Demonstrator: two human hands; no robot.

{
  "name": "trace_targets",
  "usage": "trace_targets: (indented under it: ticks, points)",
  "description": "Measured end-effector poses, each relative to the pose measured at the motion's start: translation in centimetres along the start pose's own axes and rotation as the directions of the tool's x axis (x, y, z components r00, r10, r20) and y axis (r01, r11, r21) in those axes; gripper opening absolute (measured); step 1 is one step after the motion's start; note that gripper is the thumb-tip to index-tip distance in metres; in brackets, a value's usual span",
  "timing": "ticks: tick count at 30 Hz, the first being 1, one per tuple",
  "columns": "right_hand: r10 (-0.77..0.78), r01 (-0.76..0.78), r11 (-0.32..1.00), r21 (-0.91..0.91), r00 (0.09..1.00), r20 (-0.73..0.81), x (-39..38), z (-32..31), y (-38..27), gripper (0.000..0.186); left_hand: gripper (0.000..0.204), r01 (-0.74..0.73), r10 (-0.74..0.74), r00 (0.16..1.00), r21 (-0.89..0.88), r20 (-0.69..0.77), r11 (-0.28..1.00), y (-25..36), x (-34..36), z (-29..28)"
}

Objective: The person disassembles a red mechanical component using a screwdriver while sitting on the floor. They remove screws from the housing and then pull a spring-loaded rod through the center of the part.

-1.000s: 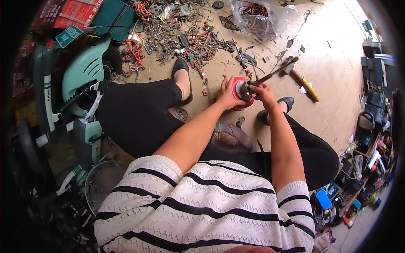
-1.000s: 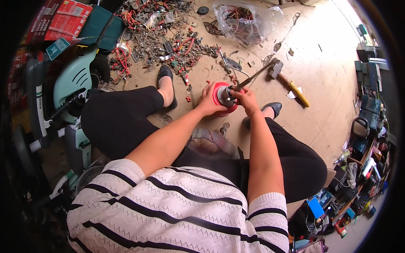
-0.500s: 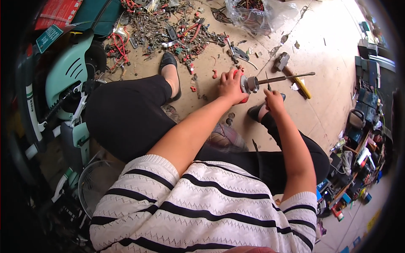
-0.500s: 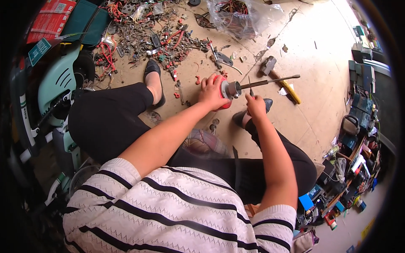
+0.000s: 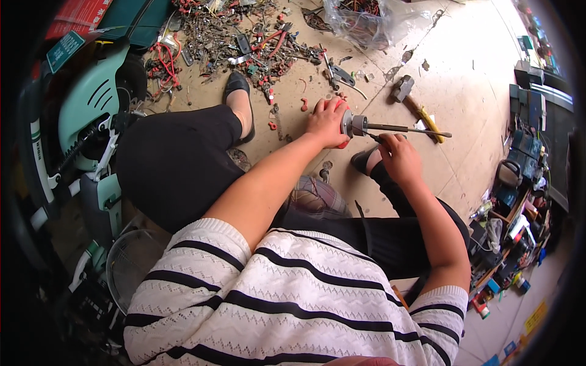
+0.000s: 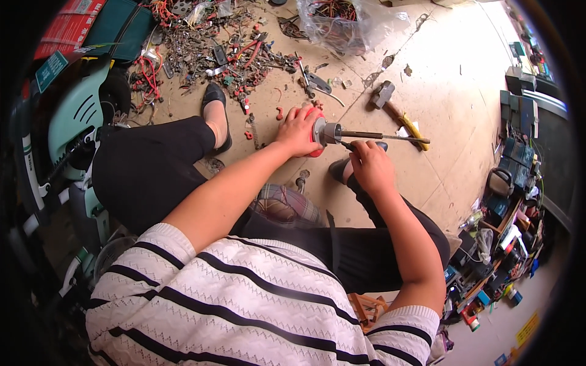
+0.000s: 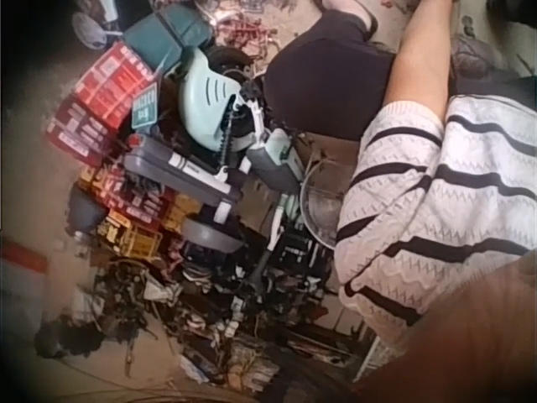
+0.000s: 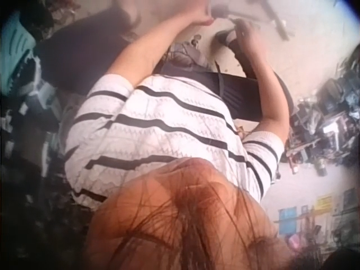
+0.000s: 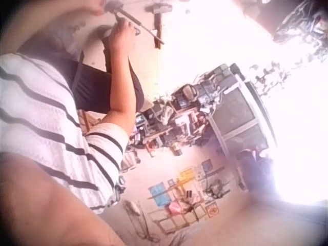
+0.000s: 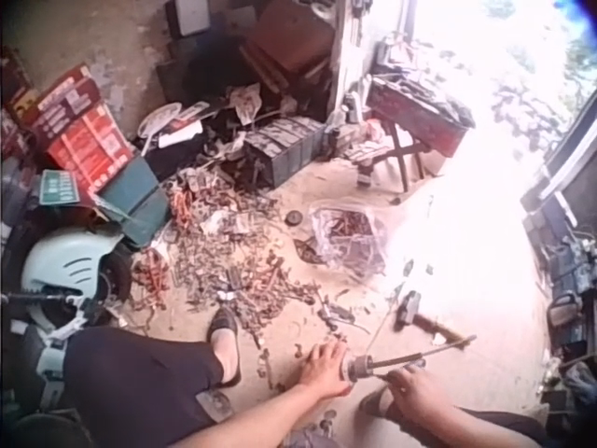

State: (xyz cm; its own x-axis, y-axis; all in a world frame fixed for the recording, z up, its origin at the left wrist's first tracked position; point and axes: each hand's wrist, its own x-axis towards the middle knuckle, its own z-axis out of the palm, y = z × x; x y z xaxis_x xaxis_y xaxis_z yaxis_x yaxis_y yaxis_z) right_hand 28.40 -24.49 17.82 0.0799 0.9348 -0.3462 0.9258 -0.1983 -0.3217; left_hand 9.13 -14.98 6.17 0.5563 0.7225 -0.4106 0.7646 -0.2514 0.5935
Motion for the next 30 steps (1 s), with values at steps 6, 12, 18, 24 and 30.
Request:
trace_targets:
  ticks: [6,12,18,24,30]
  points:
    - [-0.026,0.026,0.998,-0.049,1.0,-0.001,0.8,1.4,0.7,0.021,0.094,0.006,-0.006,1.0,-0.013,-0.01,1.0,-0.7,0.1,-0.1]
    - [-0.021,0.022,1.0,0.016,0.999,-0.027,0.8,1.9,0.8,0.019,0.096,-0.03,0.03,1.0,0.0,0.006,1.0,-0.8,0.4,-0.2]
    - [-0.016,0.017,0.998,0.054,1.0,-0.021,0.7,1.7,0.7,0.019,0.096,-0.023,0.023,1.0,-0.005,0.014,1.0,-0.9,0.3,-0.4]
    - [-0.01,0.01,0.997,0.071,1.0,-0.011,0.8,1.6,0.5,0.02,0.095,-0.033,0.033,0.999,-0.027,0.016,0.999,-1.0,0.3,-0.5]
    - [0.009,-0.009,0.995,0.096,1.0,-0.003,0.9,1.4,0.5,0.019,0.096,-0.036,0.037,0.999,-0.035,0.012,0.999,-1.0,0.2,-0.5]
